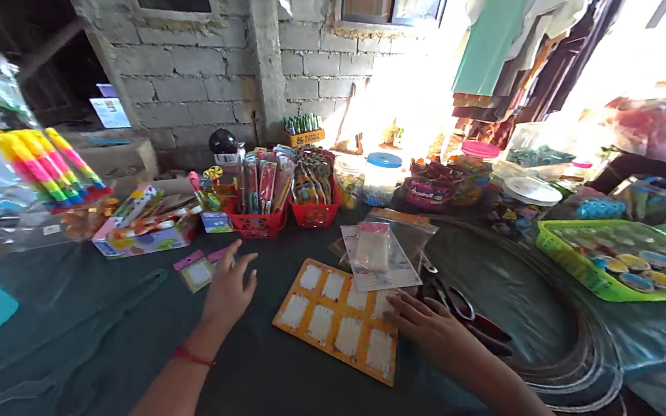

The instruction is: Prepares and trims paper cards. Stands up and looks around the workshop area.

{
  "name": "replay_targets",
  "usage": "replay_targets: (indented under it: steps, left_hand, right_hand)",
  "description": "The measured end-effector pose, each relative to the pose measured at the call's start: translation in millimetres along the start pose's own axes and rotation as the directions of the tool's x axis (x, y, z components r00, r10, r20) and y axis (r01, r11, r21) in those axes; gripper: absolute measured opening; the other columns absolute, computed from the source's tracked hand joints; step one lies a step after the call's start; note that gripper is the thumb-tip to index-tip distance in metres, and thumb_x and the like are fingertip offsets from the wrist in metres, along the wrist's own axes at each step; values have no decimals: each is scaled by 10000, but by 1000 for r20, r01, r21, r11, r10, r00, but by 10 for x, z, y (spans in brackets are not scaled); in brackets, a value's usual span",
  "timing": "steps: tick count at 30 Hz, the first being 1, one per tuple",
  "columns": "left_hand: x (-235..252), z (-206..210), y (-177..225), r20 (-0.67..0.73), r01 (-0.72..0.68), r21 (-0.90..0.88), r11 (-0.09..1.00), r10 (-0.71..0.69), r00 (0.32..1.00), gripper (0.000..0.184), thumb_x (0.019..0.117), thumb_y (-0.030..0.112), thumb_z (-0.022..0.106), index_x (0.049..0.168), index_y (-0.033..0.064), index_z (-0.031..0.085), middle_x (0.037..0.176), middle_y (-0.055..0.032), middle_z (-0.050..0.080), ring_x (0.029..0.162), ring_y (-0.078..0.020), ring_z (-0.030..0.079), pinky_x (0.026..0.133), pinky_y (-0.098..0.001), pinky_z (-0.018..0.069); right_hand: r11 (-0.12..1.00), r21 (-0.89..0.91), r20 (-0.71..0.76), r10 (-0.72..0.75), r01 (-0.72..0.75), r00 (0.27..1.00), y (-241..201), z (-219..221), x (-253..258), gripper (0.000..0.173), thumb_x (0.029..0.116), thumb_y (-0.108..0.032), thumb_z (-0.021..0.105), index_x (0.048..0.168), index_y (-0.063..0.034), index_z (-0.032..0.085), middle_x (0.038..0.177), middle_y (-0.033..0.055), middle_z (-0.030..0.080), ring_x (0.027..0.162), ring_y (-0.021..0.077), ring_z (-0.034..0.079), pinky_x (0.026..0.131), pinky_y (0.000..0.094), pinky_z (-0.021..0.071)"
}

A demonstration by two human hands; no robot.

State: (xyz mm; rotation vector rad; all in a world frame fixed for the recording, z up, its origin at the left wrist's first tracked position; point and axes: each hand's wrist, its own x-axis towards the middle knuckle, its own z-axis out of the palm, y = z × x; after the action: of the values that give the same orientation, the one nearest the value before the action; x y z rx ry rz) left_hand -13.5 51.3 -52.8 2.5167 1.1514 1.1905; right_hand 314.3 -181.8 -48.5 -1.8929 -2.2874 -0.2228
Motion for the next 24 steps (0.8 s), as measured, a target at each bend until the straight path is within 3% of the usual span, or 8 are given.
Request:
replay_targets:
  steps: [3, 7, 11, 14, 16, 18, 21, 24]
  left_hand:
    - [10, -137, -79, -13, 44, -133, 990, -46, 999, 300, 961, 84, 617, 1229, -34, 685, 1418, -282, 539, 1279, -407, 567, 1031, -506, 493]
    - [14, -217, 29, 76, 89, -201, 975, -75, 994, 322, 978, 124, 621, 1267, -7, 675, 1440, -262, 523, 1295, -376, 556, 1050, -486, 484]
    - [-3, -237, 86, 87, 108, -216, 970, -91, 992, 323, 985, 144, 629, 1275, 12, 679, 1453, -250, 516, 1301, -369, 550, 1060, -484, 476]
    - [19, -273, 36, -2, 155, -320, 935, -164, 986, 335, 993, 152, 613, 1284, -5, 664, 1463, -258, 498, 1303, -361, 545, 1029, -466, 499]
    - [43, -313, -31, -18, 214, -423, 881, -244, 970, 365, 1007, 160, 585, 1318, -26, 622, 1464, -258, 491, 1305, -333, 539, 1013, -446, 506]
    - [55, -340, -90, 40, 292, -521, 802, -319, 947, 395, 1028, 157, 559, 1369, -43, 562, 1438, -259, 507, 1257, -308, 569, 991, -436, 511]
    - [76, -361, -93, 261, 469, -620, 629, -398, 879, 405, 1074, 172, 490, 1421, -36, 489, 1399, -227, 537, 1184, -268, 609, 967, -423, 524]
    - [61, -313, -24, 447, 591, -573, 568, -387, 806, 428, 1113, 218, 398, 1461, -24, 454, 1399, -221, 544, 1168, -273, 632, 955, -411, 539]
  right_hand:
    - [963, -185, -84, -212, 194, 974, 39, 140, 68, 736, 746, 186, 731, 1342, -243, 677, 1481, 81, 569, 1383, 385, 506, 1052, 653, 427]
    - [821, -286, -48, -528, 495, 848, 123, 181, 255, 623, 864, 96, 651, 1378, -255, 636, 1514, -7, 541, 1420, 272, 481, 1082, 578, 435]
    - [738, -215, -122, -671, 640, 732, -73, 288, 387, 347, 1004, -73, 530, 1298, -209, 656, 1391, 13, 643, 1332, 219, 574, 1074, 498, 471]
    - [827, -197, -397, -559, 527, 728, -350, 365, 540, 233, 1041, -126, 491, 1214, -131, 648, 1196, 82, 731, 1074, 193, 719, 912, 342, 574]
    - [948, -101, -572, -304, 302, 762, -536, 186, 743, 273, 1011, -107, 482, 1168, -26, 690, 1077, 119, 758, 854, 219, 751, 727, 356, 607]
    - [983, 92, -664, -57, 157, 746, -624, -117, 937, 329, 1003, -92, 457, 1178, 67, 686, 937, 166, 749, 733, 248, 727, 658, 385, 591]
    - [996, 47, -746, -15, 75, 666, -738, -303, 1101, 337, 1023, -85, 447, 1206, 57, 692, 1031, 176, 761, 826, 262, 751, 732, 372, 595]
    - [980, -191, -670, -177, 62, 721, -939, 47, 1115, 300, 988, -55, 514, 1213, -56, 713, 1163, 153, 742, 999, 288, 744, 809, 409, 597]
